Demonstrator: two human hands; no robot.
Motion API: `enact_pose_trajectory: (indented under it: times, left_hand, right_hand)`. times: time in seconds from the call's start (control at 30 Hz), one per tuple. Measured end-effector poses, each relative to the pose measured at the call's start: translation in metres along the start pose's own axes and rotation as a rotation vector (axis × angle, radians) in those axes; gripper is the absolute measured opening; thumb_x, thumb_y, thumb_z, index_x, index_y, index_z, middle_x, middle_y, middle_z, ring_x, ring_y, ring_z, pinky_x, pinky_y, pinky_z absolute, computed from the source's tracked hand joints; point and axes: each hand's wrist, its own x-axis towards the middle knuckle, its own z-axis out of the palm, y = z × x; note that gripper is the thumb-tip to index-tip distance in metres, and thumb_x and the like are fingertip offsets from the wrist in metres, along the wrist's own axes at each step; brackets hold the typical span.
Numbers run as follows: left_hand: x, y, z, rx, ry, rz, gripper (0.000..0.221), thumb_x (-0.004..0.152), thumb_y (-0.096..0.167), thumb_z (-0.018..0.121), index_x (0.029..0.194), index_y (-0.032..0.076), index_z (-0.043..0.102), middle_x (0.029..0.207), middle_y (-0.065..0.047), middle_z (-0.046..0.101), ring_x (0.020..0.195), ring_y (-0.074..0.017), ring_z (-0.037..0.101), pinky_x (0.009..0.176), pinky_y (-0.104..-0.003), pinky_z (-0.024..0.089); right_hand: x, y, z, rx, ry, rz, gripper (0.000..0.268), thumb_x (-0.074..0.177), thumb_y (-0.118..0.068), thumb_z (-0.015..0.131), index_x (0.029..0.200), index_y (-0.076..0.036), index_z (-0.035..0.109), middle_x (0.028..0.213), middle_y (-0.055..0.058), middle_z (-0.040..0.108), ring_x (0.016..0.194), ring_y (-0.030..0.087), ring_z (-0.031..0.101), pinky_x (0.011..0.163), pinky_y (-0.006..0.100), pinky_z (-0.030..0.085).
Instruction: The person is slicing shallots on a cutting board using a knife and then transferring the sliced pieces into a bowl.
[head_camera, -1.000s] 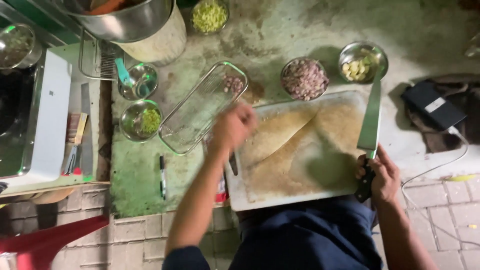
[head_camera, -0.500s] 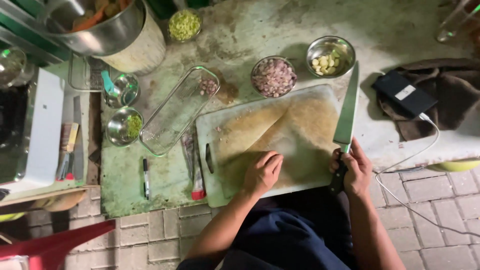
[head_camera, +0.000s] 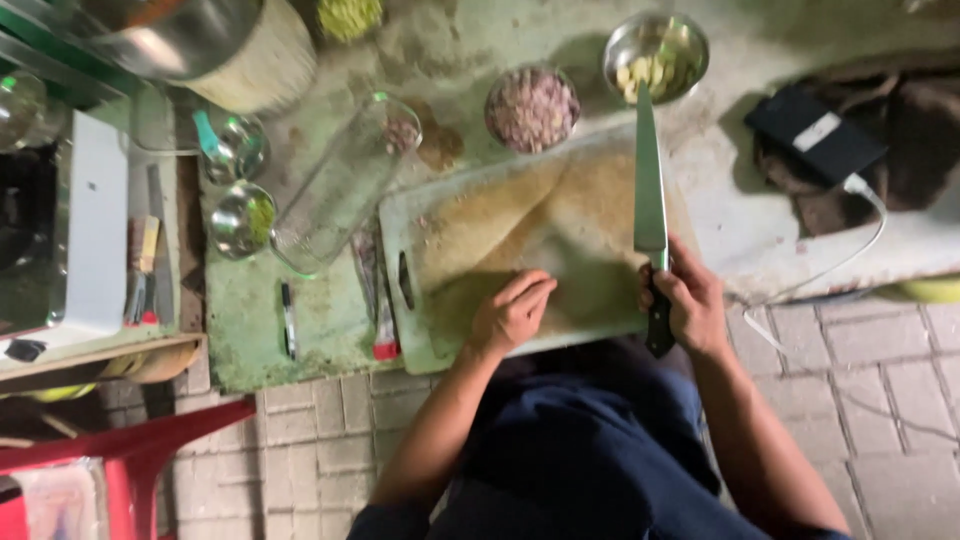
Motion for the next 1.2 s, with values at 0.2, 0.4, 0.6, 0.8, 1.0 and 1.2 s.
enact_pose_trajectory:
  times: [0.2, 0.4, 0.6, 0.8, 1.0, 1.2]
  left_hand:
    - [0.011, 0.007, -0.005, -0.107, -0.011, 0.023, 0.008, 0.087, 0.004, 0.07, 0.092, 0.01, 0.072, 0.088, -0.005, 0.067, 0.08, -0.0241, 0.068, 0.071, -0.032, 0.06]
    - [0.002, 0.004, 0.006, -0.081, 0.014, -0.036, 0.005, 0.088, 0.007, 0.07, 0.091, 0.011, 0.071, 0.085, -0.003, 0.064, 0.077, -0.0219, 0.067, 0.069, -0.031, 0.059]
    - [0.028, 0.014, -0.012, -0.057, -0.144, 0.002, 0.003, 0.092, -0.001, 0.068, 0.09, -0.002, 0.068, 0.086, -0.01, 0.061, 0.074, -0.0237, 0.06, 0.069, -0.031, 0.057]
    - [0.036, 0.012, -0.011, -0.042, -0.16, 0.005, 0.004, 0.093, -0.002, 0.068, 0.09, -0.004, 0.068, 0.085, -0.011, 0.06, 0.071, -0.0233, 0.059, 0.064, -0.03, 0.055]
    - [0.047, 0.01, -0.011, -0.056, -0.19, -0.017, 0.007, 0.094, -0.001, 0.065, 0.088, -0.003, 0.066, 0.084, -0.011, 0.061, 0.069, -0.0205, 0.057, 0.059, -0.027, 0.052]
    - [0.045, 0.001, -0.003, -0.101, -0.208, 0.003, 0.004, 0.091, -0.004, 0.069, 0.087, -0.004, 0.068, 0.082, -0.01, 0.063, 0.068, -0.0188, 0.06, 0.063, -0.026, 0.055]
  right_hand:
    - [-0.03, -0.025, 0.004, -0.262, -0.055, 0.054, 0.06, 0.087, 0.002, 0.057, 0.146, 0.004, 0.045, 0.077, 0.022, 0.063, 0.059, 0.026, 0.062, 0.05, 0.041, 0.052]
    - [-0.103, -0.072, 0.005, -0.937, -0.249, 0.156, 0.067, 0.084, -0.011, 0.055, 0.15, -0.014, 0.045, 0.088, 0.02, 0.07, 0.065, 0.044, 0.067, 0.056, 0.054, 0.053]
    - [-0.13, -0.069, 0.009, -1.244, -0.394, 0.281, 0.064, 0.087, -0.012, 0.055, 0.149, -0.023, 0.043, 0.074, 0.001, 0.052, 0.049, 0.028, 0.054, 0.046, 0.044, 0.047]
    - [-0.126, -0.077, 0.017, -1.284, -0.406, 0.248, 0.064, 0.087, -0.013, 0.057, 0.148, -0.025, 0.042, 0.078, -0.002, 0.055, 0.05, 0.025, 0.057, 0.043, 0.043, 0.05]
    - [-0.132, -0.09, 0.013, -1.367, -0.443, 0.266, 0.06, 0.088, -0.022, 0.058, 0.146, -0.027, 0.043, 0.079, -0.005, 0.054, 0.046, 0.023, 0.059, 0.038, 0.042, 0.05]
    - [-0.139, -0.09, 0.008, -1.247, -0.499, 0.385, 0.066, 0.088, -0.024, 0.057, 0.15, -0.025, 0.036, 0.083, -0.004, 0.055, 0.051, 0.023, 0.061, 0.045, 0.041, 0.054]
